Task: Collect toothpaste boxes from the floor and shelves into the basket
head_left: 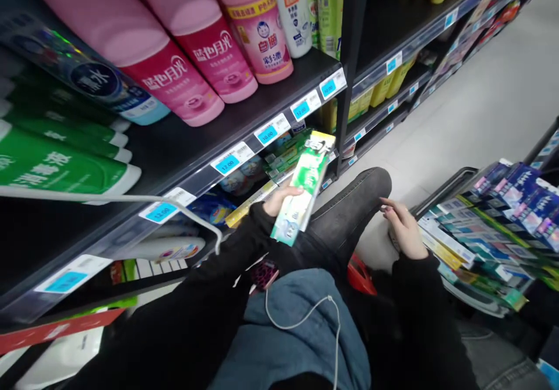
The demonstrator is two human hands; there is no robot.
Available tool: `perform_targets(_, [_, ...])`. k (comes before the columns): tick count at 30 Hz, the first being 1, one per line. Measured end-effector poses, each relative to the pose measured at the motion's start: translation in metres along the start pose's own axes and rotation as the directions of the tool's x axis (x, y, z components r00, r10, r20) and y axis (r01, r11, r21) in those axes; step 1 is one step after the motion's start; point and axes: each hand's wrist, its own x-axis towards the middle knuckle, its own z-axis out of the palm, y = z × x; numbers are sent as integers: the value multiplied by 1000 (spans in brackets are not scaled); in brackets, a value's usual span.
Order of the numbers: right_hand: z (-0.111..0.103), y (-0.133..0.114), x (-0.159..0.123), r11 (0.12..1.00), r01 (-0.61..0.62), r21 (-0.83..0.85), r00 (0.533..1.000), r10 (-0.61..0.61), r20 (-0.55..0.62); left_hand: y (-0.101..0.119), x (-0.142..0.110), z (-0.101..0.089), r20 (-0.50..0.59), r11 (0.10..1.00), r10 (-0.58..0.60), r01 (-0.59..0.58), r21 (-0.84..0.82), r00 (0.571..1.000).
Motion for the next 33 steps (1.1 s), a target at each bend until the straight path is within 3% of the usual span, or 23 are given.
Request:
perform_targets(2, [-5,46,-5,990,-140,19,982,141,-127,5,-11,-37,-110,922,51,-5,386,993])
perform_targets(3, [-7,69,-10,973,-231,5,955,228,-193,7,-18,-53,-155,802,47,55,595,987])
perform_targets(5, [-10,112,-18,907,-417,-60,894,398,-206,6,-33,-78,-226,456,-11,206,866,974])
perform_targets(7, [-12,142,-24,845,-504,-180,863,485,-141,-3,-48,-93,-308,186,-110,324,927,945])
perform_targets(10, [-14,160,-26,783,-523,-338,847,521,-103,-31,-63,-103,-413,28,-178,424,905,893])
perform_targets(13, [-10,157,-27,752,-503,-427,846,529,-65,-64,-61,-108,-507,-9,-184,515,857,842])
perform_targets(16, [-1,153,-30,746,-454,-488,852,524,8,-96,-48,-116,-546,17,-187,558,830,817])
perform_targets(22, [4,156,-36,669,-420,-613,812,578,74,-139,-25,-146,-492,137,-214,524,841,844])
perform_targets(26, [0,160,-36,621,-426,-658,790,610,65,-145,-23,-152,-452,147,-192,481,864,871])
perform_targets(33, [2,164,-36,595,-405,-695,761,640,104,-132,-27,-132,-521,148,-149,539,829,841])
